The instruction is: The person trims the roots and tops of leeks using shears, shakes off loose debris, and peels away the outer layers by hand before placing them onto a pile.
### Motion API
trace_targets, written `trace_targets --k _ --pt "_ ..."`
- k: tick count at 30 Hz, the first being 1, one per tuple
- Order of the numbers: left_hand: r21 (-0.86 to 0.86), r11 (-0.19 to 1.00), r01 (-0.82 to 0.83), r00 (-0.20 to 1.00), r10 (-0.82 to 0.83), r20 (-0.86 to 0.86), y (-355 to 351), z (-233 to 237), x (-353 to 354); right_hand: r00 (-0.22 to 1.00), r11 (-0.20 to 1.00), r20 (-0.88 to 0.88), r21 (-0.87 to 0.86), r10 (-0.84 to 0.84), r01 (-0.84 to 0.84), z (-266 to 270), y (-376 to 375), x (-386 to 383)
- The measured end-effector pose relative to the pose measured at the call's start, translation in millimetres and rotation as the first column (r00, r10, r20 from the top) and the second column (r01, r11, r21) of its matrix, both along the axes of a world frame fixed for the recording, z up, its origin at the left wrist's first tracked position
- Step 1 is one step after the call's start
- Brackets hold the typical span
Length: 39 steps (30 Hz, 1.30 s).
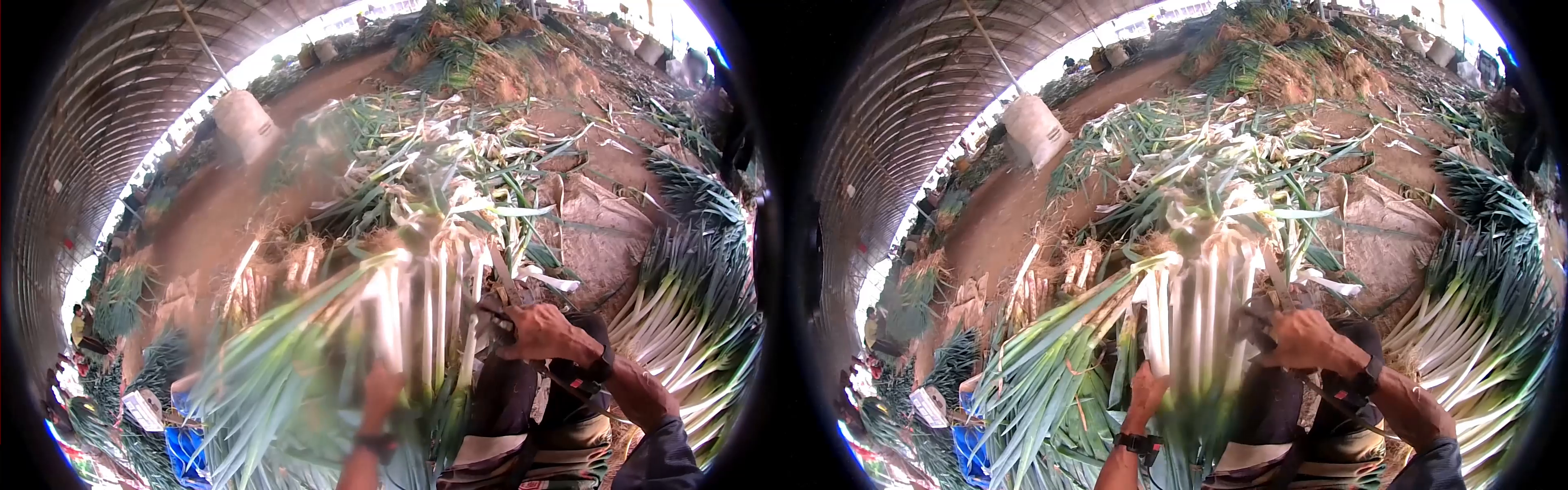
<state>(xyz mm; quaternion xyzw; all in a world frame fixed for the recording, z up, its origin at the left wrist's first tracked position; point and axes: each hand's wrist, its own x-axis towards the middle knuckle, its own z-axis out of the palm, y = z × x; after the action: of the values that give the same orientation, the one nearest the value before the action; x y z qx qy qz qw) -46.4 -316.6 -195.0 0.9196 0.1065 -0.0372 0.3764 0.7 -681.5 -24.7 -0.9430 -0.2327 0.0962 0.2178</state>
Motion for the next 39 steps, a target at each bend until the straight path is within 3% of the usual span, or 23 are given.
trace_targets --k 2,4,8,9,12,13,16,17,20,21,24,25,28,30,33,35,37,39 --pt "0.174 0.985 -0.014 0.998 0.025 -0.062 -21 16 4 0.991 0.986 -0.030 -0.102 -0.134 0.130 -4 -10 5" --pt "0.169 0.986 -0.009 0.997 0.020 -0.069 -30 25 6 0.978 0.967 -0.037 -0.161 -0.204 0.196 -26 -20 16" --pt "0.222 0.975 0.023 0.993 0.002 -0.115 -40 40 9 0.989 0.971 0.036 -0.190 -0.141 0.146 -52 -21 19" --pt "0.228 0.973 0.037 0.992 -0.008 -0.128 -42 44 9 0.986 0.962 -0.039 -0.231 -0.160 0.147 -63 -23 21" --pt "0.214 0.976 0.042 0.989 -0.011 -0.145 -45 46 12 0.955 0.947 0.215 -0.291 0.204 -0.136 -102 -43 16" --pt "0.204 0.978 0.051 0.991 -0.025 -0.128 -45 44 13 0.980 0.916 -0.098 -0.349 0.174 -0.198 -107 -46 27" --pt "0.152 0.987 0.054 0.996 -0.041 -0.084 -41 34 17 0.936 0.917 0.309 -0.397 0.166 -0.031 -129 -32 24" --pt "0.123 0.991 0.045 0.997 -0.036 -0.074 -40 32 20 0.906 0.977 0.396 -0.203 0.148 -0.071 -128 -26 30" --pt "0.062 0.997 0.035 0.994 -0.028 -0.110 -38 34 31 0.999 0.997 -0.031 -0.076 0.025 -0.028 -79 12 37" --pt "0.045 0.998 0.035 0.990 -0.029 -0.135 -38 34 34 1.000 0.998 -0.008 0.063 0.004 -0.004 -93 16 42" --pt "0.006 0.998 0.058 0.989 -0.057 -0.135 -31 16 39 0.908 0.980 -0.416 0.152 -0.052 0.126 -102 32 62" --pt "-0.080 0.997 0.019 0.991 -0.029 -0.128 -29 9 41 0.867 0.966 -0.489 0.162 -0.099 0.202 -101 33 63" --pt "-0.315 0.945 -0.085 0.991 0.048 -0.122 -32 3 43 0.830 0.939 -0.547 0.218 -0.108 0.266 -110 32 67" --pt "-0.439 0.887 -0.141 0.986 0.088 -0.139 -51 41 39 0.803 0.929 -0.596 0.293 -0.006 0.225 -136 29 76" --pt "-0.312 0.937 -0.154 0.977 0.097 -0.191 -69 77 40 0.732 0.862 -0.679 0.405 0.059 0.306 -149 28 76" --pt "-0.238 0.965 -0.113 0.988 0.083 -0.132 -61 31 43 0.655 0.806 -0.753 0.426 0.065 0.410 -151 31 76" --pt "-0.172 0.979 -0.105 0.990 0.087 -0.111 -65 23 43 0.548 0.766 -0.834 0.392 0.063 0.510 -152 38 76" --pt "-0.121 0.985 -0.123 0.986 0.108 -0.125 -79 51 43 0.585 0.761 -0.802 0.456 0.125 0.461 -144 43 73"
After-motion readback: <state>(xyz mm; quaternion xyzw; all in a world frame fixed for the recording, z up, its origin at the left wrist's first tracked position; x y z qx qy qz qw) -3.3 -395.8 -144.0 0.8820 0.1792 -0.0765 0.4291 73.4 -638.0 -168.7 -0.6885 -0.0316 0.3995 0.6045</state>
